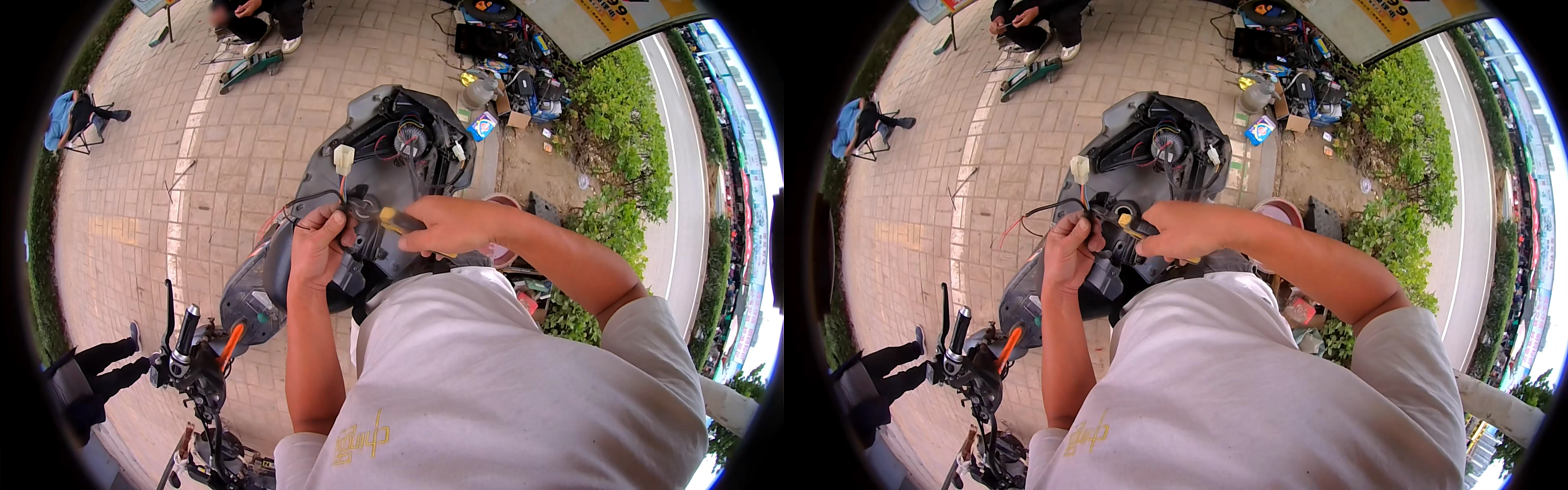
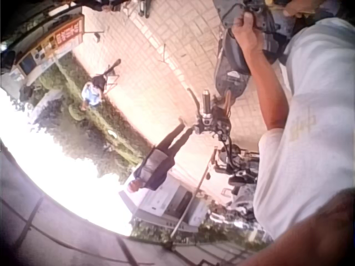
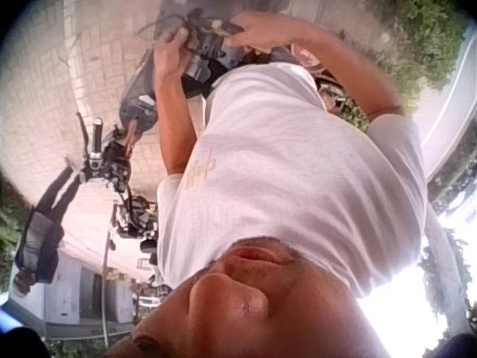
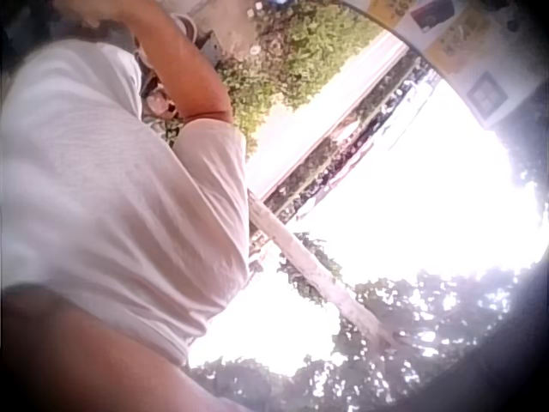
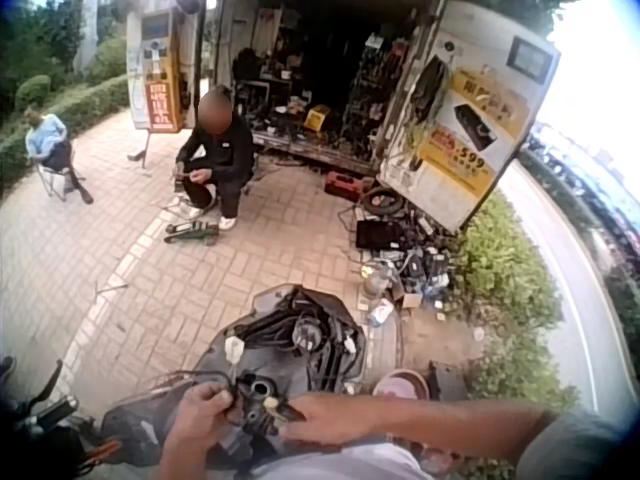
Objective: The person repairs the electrical wiring of a scooter. They use pliers to strip the insulation from wires and connect them to a connector. The person retrieves tools from a nearby workbench and works on the scooter's exposed wiring harness.
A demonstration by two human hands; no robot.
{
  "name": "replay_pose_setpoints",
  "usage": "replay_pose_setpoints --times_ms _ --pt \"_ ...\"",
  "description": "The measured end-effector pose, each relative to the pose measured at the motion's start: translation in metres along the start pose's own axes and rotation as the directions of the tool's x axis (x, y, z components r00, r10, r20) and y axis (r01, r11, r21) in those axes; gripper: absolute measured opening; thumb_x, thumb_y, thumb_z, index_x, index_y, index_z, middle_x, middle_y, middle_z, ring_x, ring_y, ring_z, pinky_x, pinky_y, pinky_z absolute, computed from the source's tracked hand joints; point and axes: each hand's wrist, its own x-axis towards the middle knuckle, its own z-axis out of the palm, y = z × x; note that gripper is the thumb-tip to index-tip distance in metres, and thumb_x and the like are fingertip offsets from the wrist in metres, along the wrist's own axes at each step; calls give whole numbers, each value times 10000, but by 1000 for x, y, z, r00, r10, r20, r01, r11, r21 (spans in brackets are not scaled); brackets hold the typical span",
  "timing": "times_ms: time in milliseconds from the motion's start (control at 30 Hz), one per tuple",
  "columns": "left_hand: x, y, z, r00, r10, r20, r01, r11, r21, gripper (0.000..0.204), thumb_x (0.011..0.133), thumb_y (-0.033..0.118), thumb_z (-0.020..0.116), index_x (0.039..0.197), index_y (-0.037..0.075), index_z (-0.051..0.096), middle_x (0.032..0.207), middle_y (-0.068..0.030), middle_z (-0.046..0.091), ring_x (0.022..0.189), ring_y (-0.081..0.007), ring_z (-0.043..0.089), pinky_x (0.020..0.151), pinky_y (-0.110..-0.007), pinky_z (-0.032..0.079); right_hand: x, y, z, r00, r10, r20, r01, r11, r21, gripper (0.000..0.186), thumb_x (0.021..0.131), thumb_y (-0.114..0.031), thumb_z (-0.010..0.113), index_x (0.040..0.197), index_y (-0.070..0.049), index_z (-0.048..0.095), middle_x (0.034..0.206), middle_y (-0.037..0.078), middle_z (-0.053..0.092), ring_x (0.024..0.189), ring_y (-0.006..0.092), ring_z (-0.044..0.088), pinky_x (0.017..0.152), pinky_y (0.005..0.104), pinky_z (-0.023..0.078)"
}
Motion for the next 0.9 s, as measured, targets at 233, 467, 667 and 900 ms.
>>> replay_pose_setpoints --times_ms 233,467,667,900 --pt "2 4 6 997 -65 52 60 994 94 84 891 68 630 933 -4 626 840 -107 620 642 -145 504 590 -259 427 -1 29 15 959 -199 -201 182 978 -102 405 873 -324 572 854 80 558 731 201 600 686 320 601 653 418 466" --pt "0 0 6 997 -64 45 52 970 237 156 838 31 685 980 -30 657 837 -110 644 667 -143 539 608 -247 442 -4 57 28 879 -399 -263 304 891 -336 350 885 -272 571 934 74 551 977 241 577 933 410 567 811 449 455" --pt "-9 8 17 986 -102 131 26 875 484 167 810 39 705 955 -41 688 832 -48 654 717 -86 545 648 -228 453 4 89 32 729 -619 -291 445 752 -485 281 821 -96 632 1046 48 546 1244 189 497 1093 364 526 910 411 460" --pt "-17 11 25 986 -59 156 -46 805 591 145 782 -22 680 923 -58 690 870 -46 657 780 -109 588 715 -234 477 9 100 31 643 -715 -274 502 663 -555 321 738 -22 689 1017 44 545 1241 200 491 1086 361 532 911 408 468"
